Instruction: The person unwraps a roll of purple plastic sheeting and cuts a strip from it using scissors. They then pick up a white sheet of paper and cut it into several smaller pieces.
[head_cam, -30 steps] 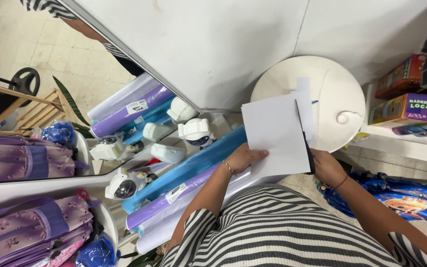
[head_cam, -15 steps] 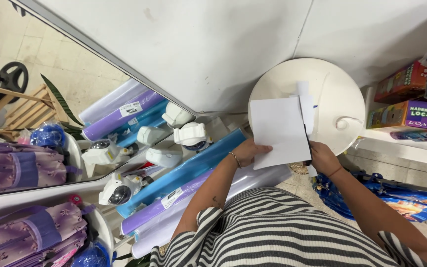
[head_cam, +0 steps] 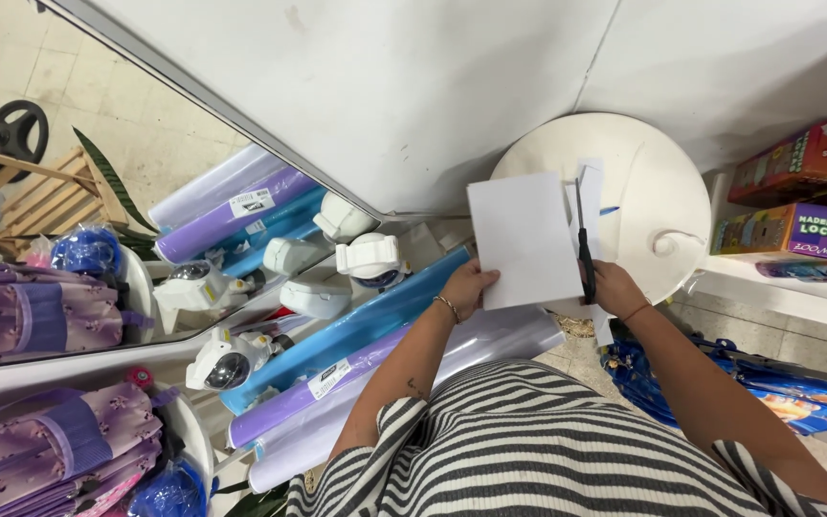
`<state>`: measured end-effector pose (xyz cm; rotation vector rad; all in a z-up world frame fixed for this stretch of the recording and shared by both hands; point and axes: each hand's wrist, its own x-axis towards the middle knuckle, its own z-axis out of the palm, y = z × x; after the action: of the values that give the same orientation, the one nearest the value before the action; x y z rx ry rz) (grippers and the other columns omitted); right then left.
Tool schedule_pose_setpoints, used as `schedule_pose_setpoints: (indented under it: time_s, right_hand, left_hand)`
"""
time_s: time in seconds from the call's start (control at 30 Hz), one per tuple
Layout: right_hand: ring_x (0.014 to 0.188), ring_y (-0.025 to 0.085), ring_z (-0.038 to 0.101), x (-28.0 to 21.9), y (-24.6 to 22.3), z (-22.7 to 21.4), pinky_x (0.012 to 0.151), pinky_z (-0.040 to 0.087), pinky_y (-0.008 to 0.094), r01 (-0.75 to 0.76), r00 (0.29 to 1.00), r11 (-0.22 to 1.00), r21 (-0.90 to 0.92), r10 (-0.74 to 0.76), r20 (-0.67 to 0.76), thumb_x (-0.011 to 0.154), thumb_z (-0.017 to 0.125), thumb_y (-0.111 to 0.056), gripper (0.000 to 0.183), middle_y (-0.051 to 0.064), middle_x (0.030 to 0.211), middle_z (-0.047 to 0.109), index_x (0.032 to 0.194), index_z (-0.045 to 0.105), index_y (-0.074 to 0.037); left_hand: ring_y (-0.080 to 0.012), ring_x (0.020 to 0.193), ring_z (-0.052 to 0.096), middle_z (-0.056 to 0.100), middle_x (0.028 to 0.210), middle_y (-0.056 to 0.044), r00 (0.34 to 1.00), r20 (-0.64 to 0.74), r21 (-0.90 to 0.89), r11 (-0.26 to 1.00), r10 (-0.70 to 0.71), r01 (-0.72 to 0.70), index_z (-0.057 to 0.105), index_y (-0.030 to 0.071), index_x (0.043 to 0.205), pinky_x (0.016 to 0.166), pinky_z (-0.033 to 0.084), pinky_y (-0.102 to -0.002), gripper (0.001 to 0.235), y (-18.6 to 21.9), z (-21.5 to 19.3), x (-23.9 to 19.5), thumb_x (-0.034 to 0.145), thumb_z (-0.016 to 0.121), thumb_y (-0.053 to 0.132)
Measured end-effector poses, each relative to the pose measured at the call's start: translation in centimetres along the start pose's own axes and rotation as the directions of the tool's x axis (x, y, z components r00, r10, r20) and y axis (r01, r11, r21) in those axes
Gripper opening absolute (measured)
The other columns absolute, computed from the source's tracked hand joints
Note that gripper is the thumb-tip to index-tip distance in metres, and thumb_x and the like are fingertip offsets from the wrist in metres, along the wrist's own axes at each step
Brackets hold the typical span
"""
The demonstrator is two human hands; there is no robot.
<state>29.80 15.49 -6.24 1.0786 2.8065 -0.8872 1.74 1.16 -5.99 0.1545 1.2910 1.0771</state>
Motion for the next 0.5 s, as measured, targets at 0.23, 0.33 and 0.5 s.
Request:
schedule_pose_setpoints:
  time_s: [0.23,0.33,0.5]
  right_hand:
    - [0.097,0.048,0.071,-8.8,-11.2,-10.4,0.089,0.051,0.053,-0.442,0.897,0.716,0.54,0.365,0.249,0.102,0.041,-0.065,0.072,0.029,0.084,0.076,0.09,0.075,-0.003]
    - [0.097,0.05,0.071,-11.5,-12.8,-11.1,0.085,0.052,0.055,-0.407,0.907,0.801,0.438,0.3,0.295,0.094,0.048,-0.065,0.066,0.029,0.085,0.076,0.094,0.071,-0.003]
    - [0.092,0.044,0.073,-12.0,-12.9,-9.9,0.084,0.054,0.049,-0.393,0.886,0.841,0.371,0.239,0.397,0.094,0.044,-0.07,0.062,0.017,0.082,0.078,0.09,0.063,-0.011]
  left_hand:
    - [-0.0228,0.083,0.076,0.075,0.098,-0.011,0.974,-0.099,-0.105,0.972,0.202,-0.212,0.064,0.005,0.114,0.074,0.066,-0.041,0.023,3.8,1.4,-4.1,0.095,0.073,0.013]
    - [-0.0234,0.085,0.076,0.075,0.1,-0.011,0.944,-0.117,-0.126,0.939,0.307,-0.321,0.065,0.006,0.112,0.073,0.067,-0.042,0.019,4.7,2.1,-5.2,0.096,0.072,0.013]
    - [-0.024,0.084,0.076,0.075,0.099,-0.01,0.916,-0.091,-0.097,0.912,0.391,-0.399,0.066,0.006,0.111,0.072,0.067,-0.043,0.021,5.6,3.5,-5.4,0.097,0.073,0.02]
